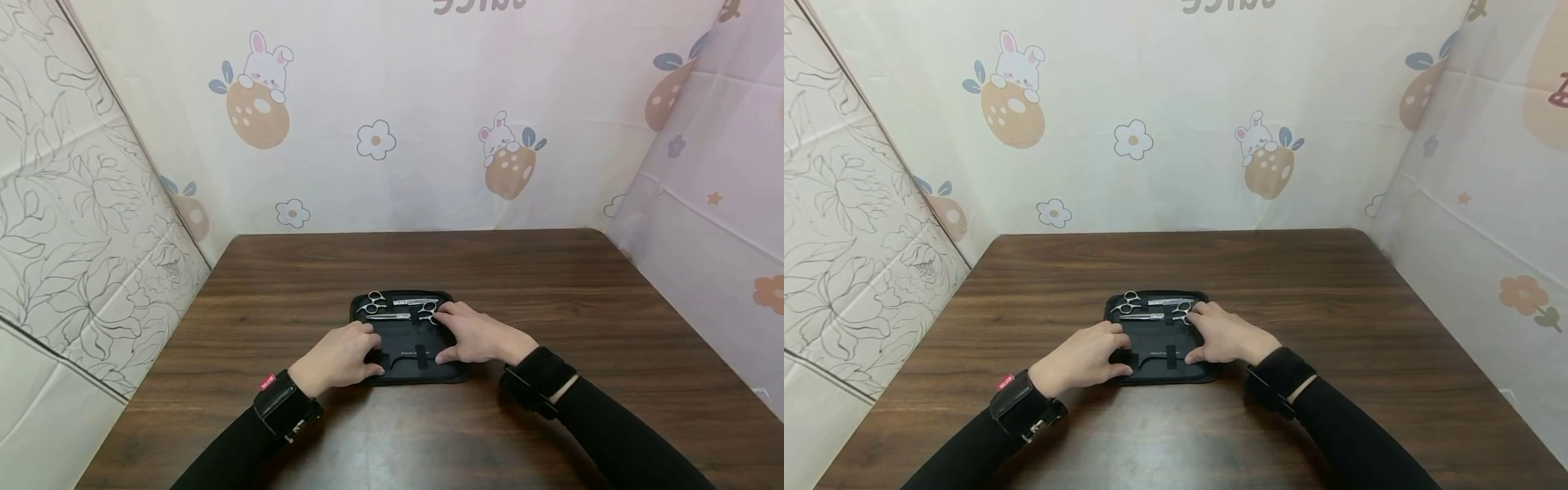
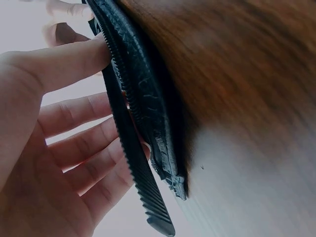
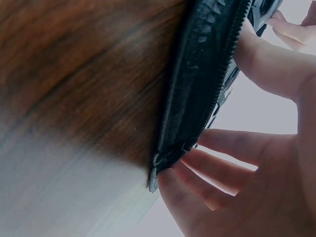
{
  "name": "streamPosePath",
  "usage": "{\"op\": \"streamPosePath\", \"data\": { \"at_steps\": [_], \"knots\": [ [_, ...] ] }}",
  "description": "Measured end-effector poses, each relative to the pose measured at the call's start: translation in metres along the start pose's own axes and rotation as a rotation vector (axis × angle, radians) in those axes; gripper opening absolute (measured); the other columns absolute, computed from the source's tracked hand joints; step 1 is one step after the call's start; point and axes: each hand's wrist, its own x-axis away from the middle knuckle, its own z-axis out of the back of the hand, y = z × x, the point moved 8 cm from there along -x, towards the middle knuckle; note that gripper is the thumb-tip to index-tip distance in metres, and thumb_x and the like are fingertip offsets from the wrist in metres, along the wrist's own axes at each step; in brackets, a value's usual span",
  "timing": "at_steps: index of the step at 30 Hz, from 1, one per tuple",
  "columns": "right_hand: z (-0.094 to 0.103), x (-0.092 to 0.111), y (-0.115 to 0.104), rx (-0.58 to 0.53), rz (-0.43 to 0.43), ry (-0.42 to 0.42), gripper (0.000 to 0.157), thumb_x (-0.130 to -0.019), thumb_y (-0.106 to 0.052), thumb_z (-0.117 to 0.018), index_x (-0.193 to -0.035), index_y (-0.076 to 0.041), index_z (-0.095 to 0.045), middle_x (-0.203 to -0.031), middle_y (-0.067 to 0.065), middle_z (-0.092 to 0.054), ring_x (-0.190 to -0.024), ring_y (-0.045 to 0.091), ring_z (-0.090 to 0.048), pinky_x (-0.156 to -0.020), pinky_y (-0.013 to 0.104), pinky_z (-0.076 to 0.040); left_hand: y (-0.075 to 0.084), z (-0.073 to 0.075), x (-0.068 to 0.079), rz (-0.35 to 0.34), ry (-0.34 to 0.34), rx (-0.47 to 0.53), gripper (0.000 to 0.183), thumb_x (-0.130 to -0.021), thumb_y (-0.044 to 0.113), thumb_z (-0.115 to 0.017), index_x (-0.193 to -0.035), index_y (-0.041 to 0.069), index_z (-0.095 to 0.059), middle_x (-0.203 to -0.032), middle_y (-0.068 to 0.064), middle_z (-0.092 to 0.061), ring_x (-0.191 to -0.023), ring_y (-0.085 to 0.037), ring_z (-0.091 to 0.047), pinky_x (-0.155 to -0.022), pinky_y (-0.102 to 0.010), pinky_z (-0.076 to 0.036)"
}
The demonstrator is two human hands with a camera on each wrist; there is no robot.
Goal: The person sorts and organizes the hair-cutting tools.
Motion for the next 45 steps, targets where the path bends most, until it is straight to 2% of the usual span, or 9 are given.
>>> {"op": "streamPosePath", "data": {
  "at_steps": [25,36,45],
  "knots": [
    [-0.002,-0.001,-0.001,0.015,0.0,-0.012,0.081,-0.088,-0.046,-0.078,-0.147,0.001,-0.049,-0.148,0.015,-0.046,-0.13,0.029,-0.046,-0.102,0.049,-0.047,0.008,-0.005,-0.011,-0.005,-0.007,-0.006,0.031,-0.087,0.04,-0.081,-0.103,0.014,-0.075,-0.092,0.004,-0.06,-0.087,-0.013,-0.055,-0.073,-0.032,-0.052],
    [-0.002,-0.001,-0.001,0.017,-0.003,-0.013,0.081,-0.088,-0.047,-0.077,-0.147,0.001,-0.05,-0.148,0.015,-0.046,-0.13,0.029,-0.046,-0.101,0.05,-0.047,0.012,-0.009,-0.017,-0.023,0.014,-0.02,0.03,-0.085,0.041,-0.082,-0.098,0.015,-0.074,-0.089,0.005,-0.057,-0.087,-0.013,-0.057,-0.074,-0.033,-0.052],
    [-0.001,-0.001,0.0,0.016,-0.014,-0.022,0.08,-0.088,-0.048,-0.077,-0.147,0.0,-0.05,-0.148,0.015,-0.046,-0.13,0.029,-0.045,-0.1,0.051,-0.048,0.014,-0.009,-0.02,-0.014,0.006,0.011,0.03,-0.086,0.04,-0.081,-0.101,0.015,-0.074,-0.09,0.005,-0.057,-0.088,-0.013,-0.055,-0.076,-0.032,-0.051]
  ]
}}
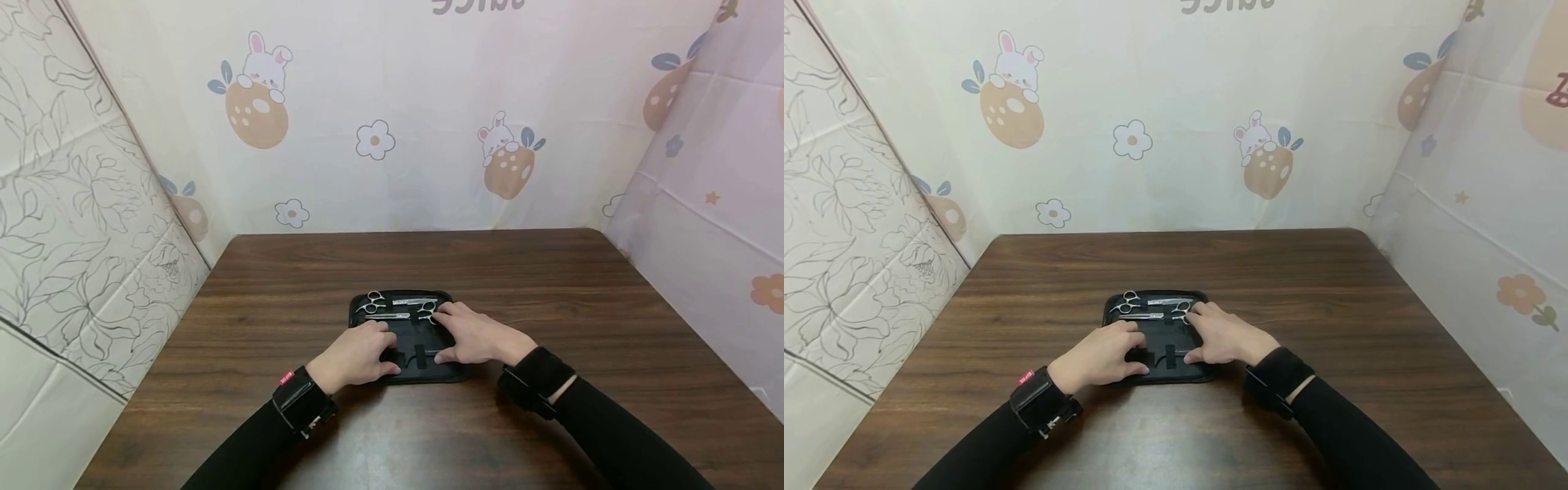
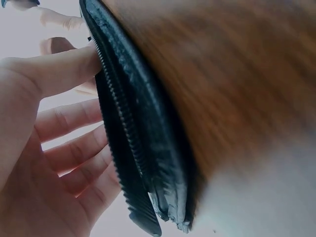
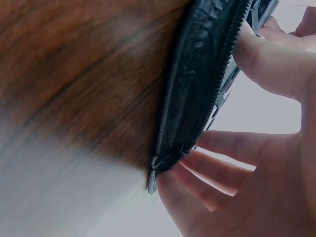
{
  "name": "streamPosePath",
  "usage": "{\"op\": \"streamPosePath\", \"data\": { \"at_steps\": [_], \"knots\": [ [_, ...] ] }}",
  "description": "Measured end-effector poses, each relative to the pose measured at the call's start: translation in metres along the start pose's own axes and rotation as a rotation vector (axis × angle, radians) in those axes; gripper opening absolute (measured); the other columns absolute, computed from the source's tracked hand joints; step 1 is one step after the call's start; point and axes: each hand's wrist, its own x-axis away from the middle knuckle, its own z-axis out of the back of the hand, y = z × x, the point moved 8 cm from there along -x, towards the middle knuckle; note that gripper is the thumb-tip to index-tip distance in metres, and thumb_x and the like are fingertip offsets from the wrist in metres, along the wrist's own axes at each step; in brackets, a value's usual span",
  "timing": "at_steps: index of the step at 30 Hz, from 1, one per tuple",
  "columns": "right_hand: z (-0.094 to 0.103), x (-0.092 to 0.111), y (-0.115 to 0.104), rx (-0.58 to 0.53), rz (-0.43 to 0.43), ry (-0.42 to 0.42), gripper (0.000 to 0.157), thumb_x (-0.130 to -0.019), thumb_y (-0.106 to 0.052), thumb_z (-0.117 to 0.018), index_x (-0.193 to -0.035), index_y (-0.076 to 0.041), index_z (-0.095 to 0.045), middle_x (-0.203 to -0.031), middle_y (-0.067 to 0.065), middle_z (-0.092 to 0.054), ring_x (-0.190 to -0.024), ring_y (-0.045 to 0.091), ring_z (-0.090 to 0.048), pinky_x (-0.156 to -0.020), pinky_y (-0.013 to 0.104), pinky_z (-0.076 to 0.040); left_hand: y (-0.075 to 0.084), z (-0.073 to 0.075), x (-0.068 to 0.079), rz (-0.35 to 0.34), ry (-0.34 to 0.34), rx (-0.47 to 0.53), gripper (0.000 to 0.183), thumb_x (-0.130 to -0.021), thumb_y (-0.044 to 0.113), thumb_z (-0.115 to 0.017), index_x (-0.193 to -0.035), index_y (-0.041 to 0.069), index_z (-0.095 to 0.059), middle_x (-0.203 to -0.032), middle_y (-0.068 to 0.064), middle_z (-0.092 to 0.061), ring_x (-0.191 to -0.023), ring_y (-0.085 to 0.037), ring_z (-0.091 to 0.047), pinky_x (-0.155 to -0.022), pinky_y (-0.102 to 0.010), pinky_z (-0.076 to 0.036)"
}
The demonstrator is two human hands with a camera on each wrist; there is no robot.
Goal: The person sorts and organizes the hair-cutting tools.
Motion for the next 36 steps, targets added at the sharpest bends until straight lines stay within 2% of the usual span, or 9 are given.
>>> {"op": "streamPosePath", "data": {
  "at_steps": [6,14,22,26,36],
  "knots": [
    [0.0,0.0,-0.001,0.0,0.0,-0.004,0.081,-0.088,-0.048,-0.077,-0.148,0.0,-0.05,-0.149,0.015,-0.045,-0.13,0.029,-0.045,-0.101,0.051,-0.048,-0.001,-0.003,0.0,0.02,-0.019,0.013,0.033,-0.087,0.041,-0.08,-0.105,0.015,-0.074,-0.094,0.004,-0.059,-0.09,-0.014,-0.056,-0.079,-0.032,-0.052],
    [-0.001,-0.001,0.0,0.005,-0.001,-0.001,0.082,-0.089,-0.048,-0.077,-0.149,0.0,-0.048,-0.15,0.015,-0.044,-0.132,0.029,-0.044,-0.101,0.051,-0.048,-0.008,0.002,0.008,0.019,-0.023,0.046,0.032,-0.084,0.038,-0.084,-0.104,0.014,-0.073,-0.093,0.004,-0.056,-0.087,-0.012,-0.054,-0.073,-0.033,-0.052],
    [0.001,0.002,-0.001,0.0,-0.002,0.0,0.082,-0.089,-0.047,-0.077,-0.149,0.001,-0.048,-0.149,0.015,-0.044,-0.134,0.03,-0.043,-0.1,0.049,-0.048,-0.021,0.004,0.019,0.07,-0.081,0.086,0.034,-0.084,0.033,-0.084,-0.109,0.013,-0.073,-0.099,0.003,-0.058,-0.089,-0.014,-0.057,-0.075,-0.037,-0.053],
    [0.002,0.002,-0.002,0.002,0.004,0.001,0.082,-0.089,-0.047,-0.077,-0.15,0.001,-0.047,-0.15,0.015,-0.044,-0.137,0.031,-0.042,-0.099,0.05,-0.048,-0.024,0.004,0.021,0.088,-0.089,0.101,0.033,-0.084,0.032,-0.085,-0.108,0.012,-0.073,-0.098,0.002,-0.059,-0.086,-0.014,-0.057,-0.074,-0.037,-0.053],
    [0.0,0.003,-0.002,0.001,0.006,-0.005,0.082,-0.09,-0.047,-0.076,-0.151,0.001,-0.045,-0.151,0.015,-0.043,-0.138,0.032,-0.041,-0.099,0.051,-0.048,-0.02,0.004,0.019,0.067,-0.072,0.098,0.028,-0.085,0.031,-0.084,-0.103,0.012,-0.073,-0.092,0.003,-0.057,-0.08,-0.011,-0.052,-0.071,-0.032,-0.05]
  ]
}}
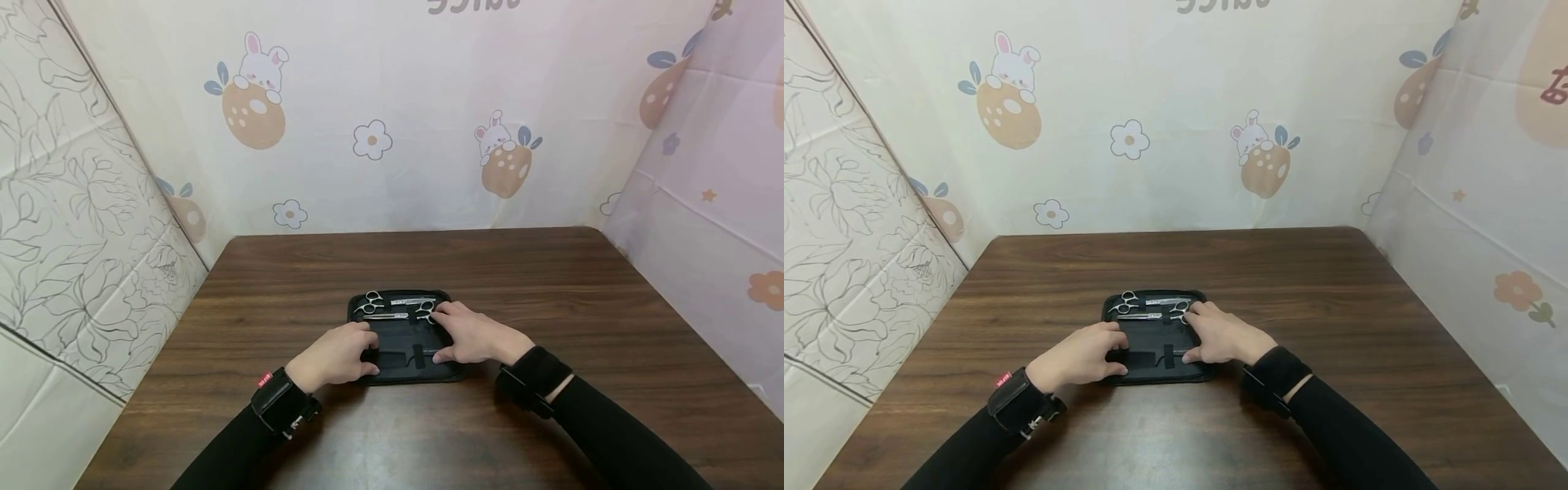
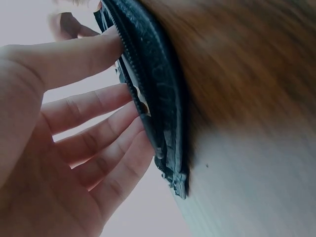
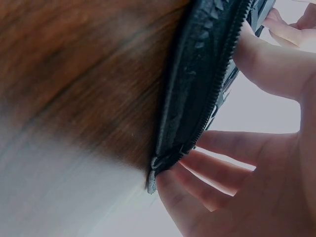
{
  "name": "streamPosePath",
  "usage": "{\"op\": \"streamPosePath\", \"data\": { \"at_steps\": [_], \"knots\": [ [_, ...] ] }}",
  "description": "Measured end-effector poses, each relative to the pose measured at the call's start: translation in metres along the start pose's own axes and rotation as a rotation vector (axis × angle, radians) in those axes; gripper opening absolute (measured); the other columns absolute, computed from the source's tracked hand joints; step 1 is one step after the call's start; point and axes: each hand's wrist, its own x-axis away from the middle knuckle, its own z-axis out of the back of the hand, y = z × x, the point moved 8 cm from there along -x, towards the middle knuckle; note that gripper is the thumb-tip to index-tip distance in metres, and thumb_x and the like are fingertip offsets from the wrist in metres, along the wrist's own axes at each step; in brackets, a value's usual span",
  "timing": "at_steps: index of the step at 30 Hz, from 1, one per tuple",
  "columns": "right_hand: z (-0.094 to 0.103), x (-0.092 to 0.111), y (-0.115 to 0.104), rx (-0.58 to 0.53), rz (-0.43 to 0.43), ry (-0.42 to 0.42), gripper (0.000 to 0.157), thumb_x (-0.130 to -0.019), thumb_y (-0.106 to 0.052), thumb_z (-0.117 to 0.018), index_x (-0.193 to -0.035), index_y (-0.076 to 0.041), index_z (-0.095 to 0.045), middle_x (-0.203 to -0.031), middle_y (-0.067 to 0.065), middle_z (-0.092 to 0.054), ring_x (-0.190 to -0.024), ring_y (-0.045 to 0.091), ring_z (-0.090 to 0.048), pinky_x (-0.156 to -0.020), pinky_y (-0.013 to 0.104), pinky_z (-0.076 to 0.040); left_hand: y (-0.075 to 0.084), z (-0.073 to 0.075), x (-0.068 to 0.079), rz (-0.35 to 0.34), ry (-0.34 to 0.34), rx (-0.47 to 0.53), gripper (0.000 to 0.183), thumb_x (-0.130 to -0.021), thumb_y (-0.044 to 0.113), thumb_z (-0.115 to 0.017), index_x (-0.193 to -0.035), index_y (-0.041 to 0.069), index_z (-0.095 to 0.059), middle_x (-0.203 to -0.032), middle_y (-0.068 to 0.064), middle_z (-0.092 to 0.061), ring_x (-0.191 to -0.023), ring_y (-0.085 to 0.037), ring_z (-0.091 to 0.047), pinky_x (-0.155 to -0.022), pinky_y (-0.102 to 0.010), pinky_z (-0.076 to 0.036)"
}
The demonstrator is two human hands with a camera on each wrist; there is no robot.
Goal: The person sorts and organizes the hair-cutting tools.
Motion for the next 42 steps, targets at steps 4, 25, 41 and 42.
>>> {"op": "streamPosePath", "data": {
  "at_steps": [4,25,41,42],
  "knots": [
    [0.001,0.0,0.0,-0.002,-0.001,-0.002,0.082,-0.09,-0.046,-0.076,-0.151,0.0,-0.045,-0.151,0.015,-0.043,-0.138,0.032,-0.041,-0.099,0.052,-0.048,0.005,0.001,-0.002,-0.023,0.01,-0.005,0.028,-0.086,0.031,-0.084,-0.103,0.012,-0.073,-0.092,0.002,-0.057,-0.081,-0.011,-0.051,-0.071,-0.032,-0.05],
    [0.0,-0.001,-0.001,0.009,-0.005,0.002,0.081,-0.09,-0.045,-0.077,-0.15,0.001,-0.047,-0.15,0.015,-0.044,-0.137,0.032,-0.042,-0.1,0.051,-0.048,0.011,-0.003,-0.01,-0.045,0.025,-0.003,0.031,-0.086,0.031,-0.083,-0.107,0.011,-0.073,-0.097,-0.001,-0.06,-0.087,-0.015,-0.056,-0.072,-0.036,-0.052],
    [0.001,0.001,-0.002,0.005,0.006,-0.002,0.082,-0.091,-0.046,-0.075,-0.151,0.001,-0.045,-0.151,0.016,-0.042,-0.138,0.033,-0.041,-0.099,0.05,-0.048,-0.01,-0.003,0.002,0.029,-0.012,0.055,0.037,-0.084,0.032,-0.085,-0.11,0.011,-0.07,-0.1,0.0,-0.059,-0.087,-0.014,-0.055,-0.079,-0.036,-0.052],
    [0.001,0.001,-0.002,0.005,0.005,-0.002,0.082,-0.091,-0.046,-0.076,-0.151,0.0,-0.045,-0.151,0.016,-0.042,-0.138,0.033,-0.041,-0.099,0.051,-0.048,-0.01,-0.003,0.003,0.027,-0.02,0.068,0.036,-0.084,0.029,-0.086,-0.11,0.01,-0.07,-0.101,0.0,-0.059,-0.086,-0.014,-0.055,-0.079,-0.036,-0.051]
  ]
}}
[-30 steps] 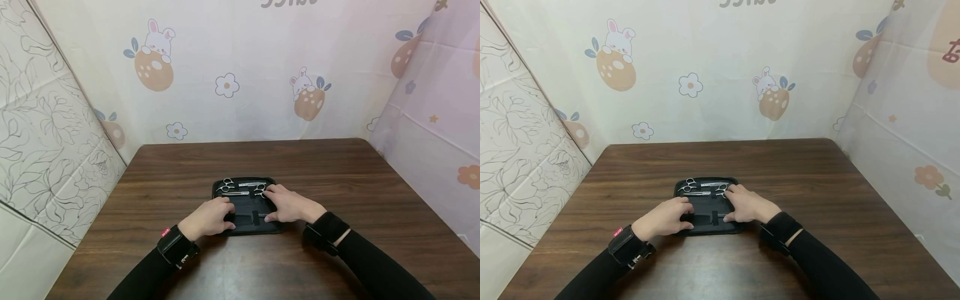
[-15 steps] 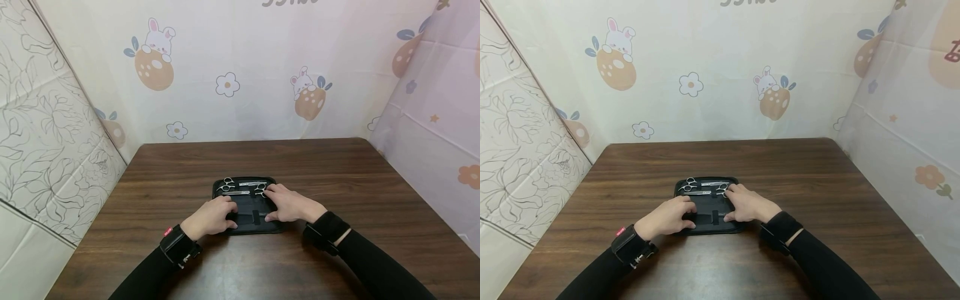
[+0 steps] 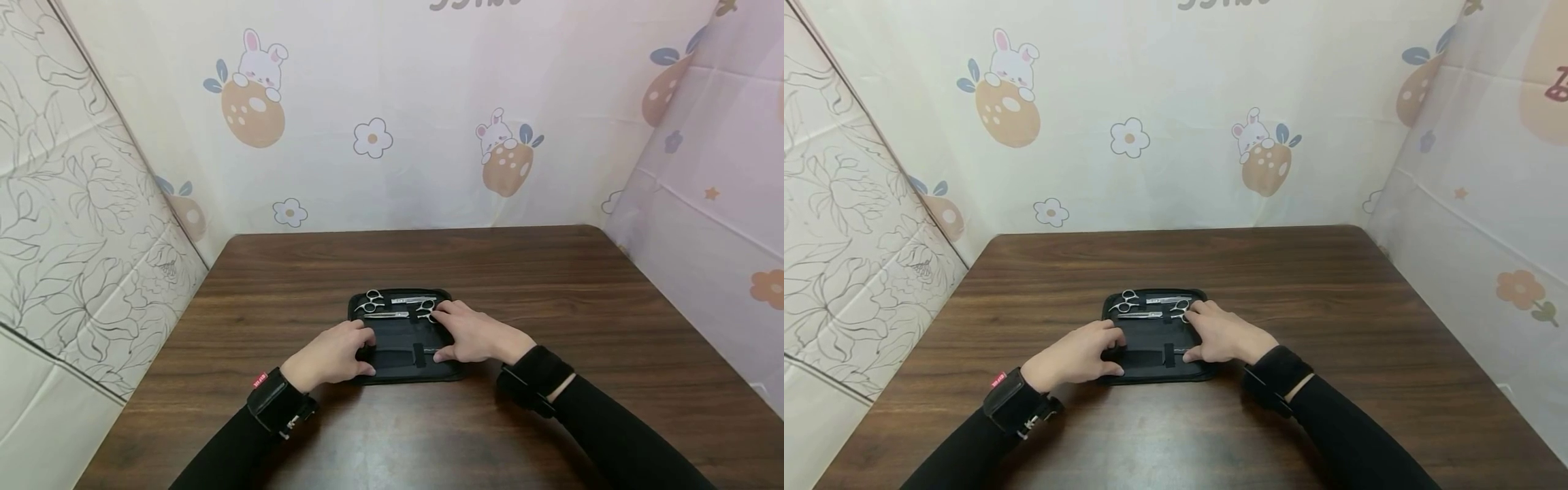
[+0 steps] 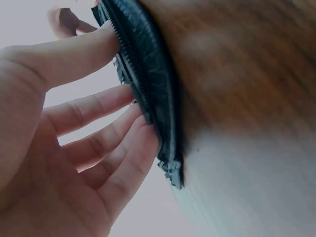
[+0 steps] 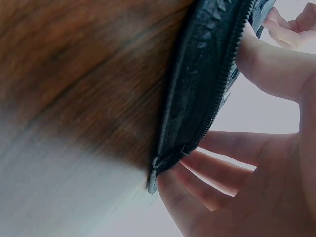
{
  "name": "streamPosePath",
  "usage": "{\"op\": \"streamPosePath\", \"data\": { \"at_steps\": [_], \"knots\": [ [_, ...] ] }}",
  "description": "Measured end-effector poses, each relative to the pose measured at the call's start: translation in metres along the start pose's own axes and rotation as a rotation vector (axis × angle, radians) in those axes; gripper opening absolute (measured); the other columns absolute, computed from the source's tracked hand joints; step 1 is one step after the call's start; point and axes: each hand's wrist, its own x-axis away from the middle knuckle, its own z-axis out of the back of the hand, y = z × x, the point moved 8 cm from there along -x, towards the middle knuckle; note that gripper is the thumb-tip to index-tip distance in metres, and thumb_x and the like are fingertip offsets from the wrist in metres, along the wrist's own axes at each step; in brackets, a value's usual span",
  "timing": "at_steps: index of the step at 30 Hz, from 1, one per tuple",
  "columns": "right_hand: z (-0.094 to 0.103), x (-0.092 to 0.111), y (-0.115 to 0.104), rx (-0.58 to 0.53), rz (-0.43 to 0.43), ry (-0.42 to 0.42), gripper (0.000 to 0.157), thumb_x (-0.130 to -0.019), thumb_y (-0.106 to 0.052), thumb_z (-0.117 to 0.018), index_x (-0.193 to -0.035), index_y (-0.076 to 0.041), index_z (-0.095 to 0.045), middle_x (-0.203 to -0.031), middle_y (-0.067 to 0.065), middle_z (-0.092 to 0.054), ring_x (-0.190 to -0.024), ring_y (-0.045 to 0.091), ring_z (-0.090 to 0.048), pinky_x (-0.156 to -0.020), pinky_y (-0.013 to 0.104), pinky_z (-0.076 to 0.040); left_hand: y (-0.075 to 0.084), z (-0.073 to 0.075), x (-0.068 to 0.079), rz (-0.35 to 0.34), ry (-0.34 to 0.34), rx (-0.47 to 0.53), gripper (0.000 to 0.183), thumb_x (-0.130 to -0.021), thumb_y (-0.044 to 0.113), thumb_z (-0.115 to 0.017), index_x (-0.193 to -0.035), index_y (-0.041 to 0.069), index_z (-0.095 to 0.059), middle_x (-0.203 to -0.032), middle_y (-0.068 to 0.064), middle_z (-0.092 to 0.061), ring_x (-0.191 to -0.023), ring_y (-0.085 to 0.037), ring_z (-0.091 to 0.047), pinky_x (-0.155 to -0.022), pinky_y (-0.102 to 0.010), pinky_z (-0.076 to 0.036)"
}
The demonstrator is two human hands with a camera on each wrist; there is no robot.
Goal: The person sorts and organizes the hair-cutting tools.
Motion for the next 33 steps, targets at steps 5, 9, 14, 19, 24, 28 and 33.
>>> {"op": "streamPosePath", "data": {
  "at_steps": [5,9,14,19,24,28,33],
  "knots": [
    [-0.001,-0.0012,0.0013,0.0,-0.007,0.002,0.082,-0.09,-0.047,-0.076,-0.15,0.0,-0.046,-0.151,0.015,-0.043,-0.138,0.032,-0.041,-0.099,0.05,-0.048,-0.0006,0.0023,0.0037,0.001,-0.053,0.058,0.032,-0.084,0.013,-0.085,-0.111,0.008,-0.069,-0.104,-0.003,-0.058,-0.089,-0.016,-0.055,-0.081,-0.038,-0.051],
    [-0.0023,-0.0023,0.0023,-0.002,-0.009,0.0,0.083,-0.09,-0.047,-0.076,-0.15,0.0,-0.046,-0.151,0.014,-0.043,-0.137,0.03,-0.041,-0.099,0.048,-0.049,-0.0006,0.0032,0.0051,0.004,-0.079,0.07,0.031,-0.083,0.006,-0.083,-0.111,0.007,-0.069,-0.104,-0.004,-0.058,-0.091,-0.018,-0.055,-0.083,-0.039,-0.051],
    [-0.002,-0.0024,0.0037,-0.011,-0.008,-0.003,0.084,-0.089,-0.049,-0.076,-0.151,0.0,-0.046,-0.152,0.014,-0.043,-0.137,0.03,-0.041,-0.099,0.049,-0.048,-0.0017,0.0041,0.0057,-0.008,-0.067,0.075,0.029,-0.083,0.006,-0.082,-0.11,0.006,-0.07,-0.104,-0.003,-0.058,-0.092,-0.018,-0.056,-0.085,-0.039,-0.051],
    [-0.0003,-0.002,0.0046,-0.016,-0.008,-0.005,0.084,-0.089,-0.049,-0.077,-0.151,-0.001,-0.046,-0.152,0.014,-0.043,-0.137,0.031,-0.041,-0.1,0.052,-0.047,-0.005,0.0067,0.0065,-0.032,-0.012,0.106,0.026,-0.082,0.01,-0.085,-0.104,0.006,-0.071,-0.1,-0.003,-0.06,-0.09,-0.018,-0.059,-0.083,-0.037,-0.052],
    [0.0005,-0.0024,0.0035,-0.015,-0.004,-0.005,0.084,-0.089,-0.049,-0.077,-0.15,0.0,-0.046,-0.151,0.014,-0.043,-0.136,0.031,-0.042,-0.099,0.053,-0.048,-0.0036,0.0074,0.0042,-0.066,0.024,0.087,0.024,-0.081,0.015,-0.087,-0.096,0.008,-0.07,-0.094,-0.002,-0.059,-0.081,-0.015,-0.056,-0.077,-0.033,-0.051],
    [0.0009,-0.0024,0.0035,-0.016,-0.006,-0.006,0.084,-0.088,-0.049,-0.077,-0.15,0.0,-0.046,-0.151,0.014,-0.043,-0.135,0.031,-0.043,-0.099,0.052,-0.048,-0.0016,0.0087,0.0036,-0.079,0.027,0.064,0.023,-0.08,0.016,-0.088,-0.094,0.009,-0.071,-0.093,-0.002,-0.059,-0.079,-0.014,-0.054,-0.074,-0.032,-0.05],
    [0.0015,-0.0016,0.0036,-0.029,-0.004,-0.008,0.084,-0.089,-0.048,-0.077,-0.151,-0.001,-0.046,-0.151,0.014,-0.043,-0.136,0.031,-0.042,-0.099,0.052,-0.048,-0.0045,0.0068,0.0047,-0.037,-0.041,0.093,0.023,-0.084,0.01,-0.084,-0.103,0.007,-0.071,-0.099,-0.002,-0.059,-0.085,-0.016,-0.055,-0.08,-0.035,-0.05]
  ]
}}
